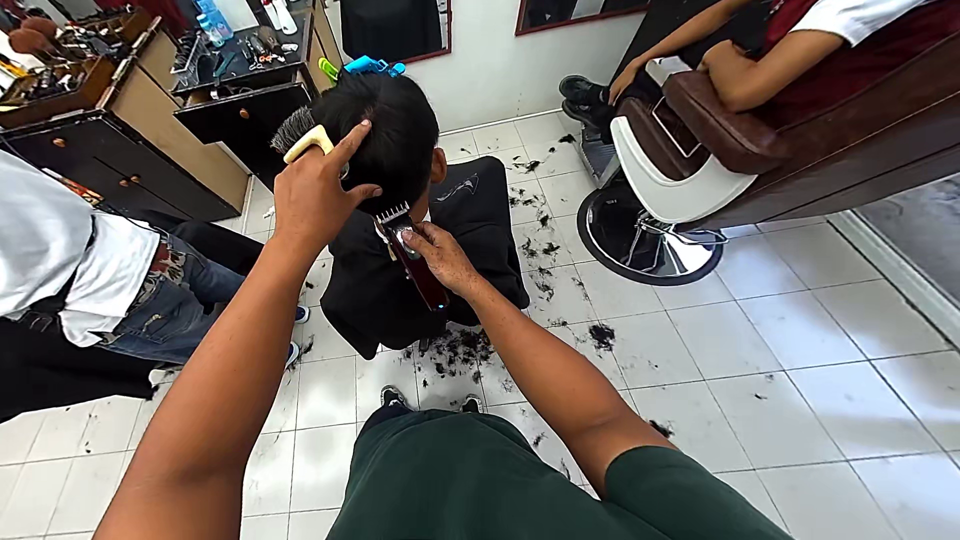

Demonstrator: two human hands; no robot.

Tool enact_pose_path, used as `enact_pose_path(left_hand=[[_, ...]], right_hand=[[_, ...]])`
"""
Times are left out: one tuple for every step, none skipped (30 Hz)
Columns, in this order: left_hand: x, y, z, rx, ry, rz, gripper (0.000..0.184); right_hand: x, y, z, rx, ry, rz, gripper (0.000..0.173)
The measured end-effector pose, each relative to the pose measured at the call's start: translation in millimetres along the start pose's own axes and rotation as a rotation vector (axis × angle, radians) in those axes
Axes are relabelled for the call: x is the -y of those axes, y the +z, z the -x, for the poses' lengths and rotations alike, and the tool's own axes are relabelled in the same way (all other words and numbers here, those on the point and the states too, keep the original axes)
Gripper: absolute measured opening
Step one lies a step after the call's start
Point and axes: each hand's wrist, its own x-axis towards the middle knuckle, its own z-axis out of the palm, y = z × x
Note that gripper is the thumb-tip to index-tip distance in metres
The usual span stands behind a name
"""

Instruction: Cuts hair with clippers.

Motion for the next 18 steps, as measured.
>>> enact_pose_path(left_hand=[[0, 0, 0, -0.001, 0.003, -0.004, 0.072], [1, 0, 0, -0.004, 0.007, -0.007, 0.072], [1, 0, 0, -0.01, 0.011, -0.007, 0.072], [1, 0, 0, -0.013, 0.011, -0.009, 0.073], [1, 1, 0, -0.016, 0.01, -0.008, 0.073], [1, 1, 1, -0.017, 0.007, -0.01, 0.073], [1, 2, 1, -0.018, 0.006, -0.01, 0.073], [1, 2, 1, -0.019, 0.008, -0.01, 0.073], [1, 1, 1, -0.019, 0.012, -0.014, 0.073], [1, 1, 1, -0.015, 0.016, -0.018, 0.073], [2, 0, 1, -0.015, 0.021, -0.02, 0.073], [3, 0, 1, -0.015, 0.024, -0.021, 0.073], [2, -1, 1, -0.013, 0.022, -0.021, 0.073], [2, 0, 2, -0.009, 0.014, -0.02, 0.074], [1, 0, 2, -0.008, 0.008, -0.017, 0.074], [2, 1, 2, -0.009, 0.007, -0.018, 0.074], [2, 0, 2, -0.009, 0.007, -0.02, 0.074], [3, 0, 3, -0.006, 0.008, -0.021, 0.074]], right_hand=[[-2, -6, -1, 0.008, 0.061, -0.002, 0.042], [-5, -12, -2, 0.016, 0.123, -0.015, 0.045], [-5, -19, -4, 0.032, 0.171, -0.033, 0.047], [-5, -24, -6, 0.051, 0.194, -0.061, 0.048], [-3, -28, -7, 0.068, 0.194, -0.096, 0.048], [-1, -30, -9, 0.084, 0.181, -0.135, 0.048], [1, -32, -10, 0.093, 0.168, -0.169, 0.047], [4, -34, -11, 0.1, 0.164, -0.175, 0.047], [6, -37, -12, 0.107, 0.174, -0.154, 0.047], [7, -40, -14, 0.117, 0.2, -0.114, 0.047], [8, -42, -15, 0.127, 0.227, -0.081, 0.048], [8, -43, -17, 0.132, 0.235, -0.069, 0.048], [7, -44, -17, 0.134, 0.216, -0.077, 0.047], [5, -44, -18, 0.139, 0.179, -0.099, 0.046], [3, -44, -18, 0.141, 0.146, -0.12, 0.045], [3, -44, -18, 0.143, 0.131, -0.116, 0.045], [3, -45, -19, 0.143, 0.14, -0.08, 0.045], [4, -46, -20, 0.141, 0.164, -0.035, 0.047]])
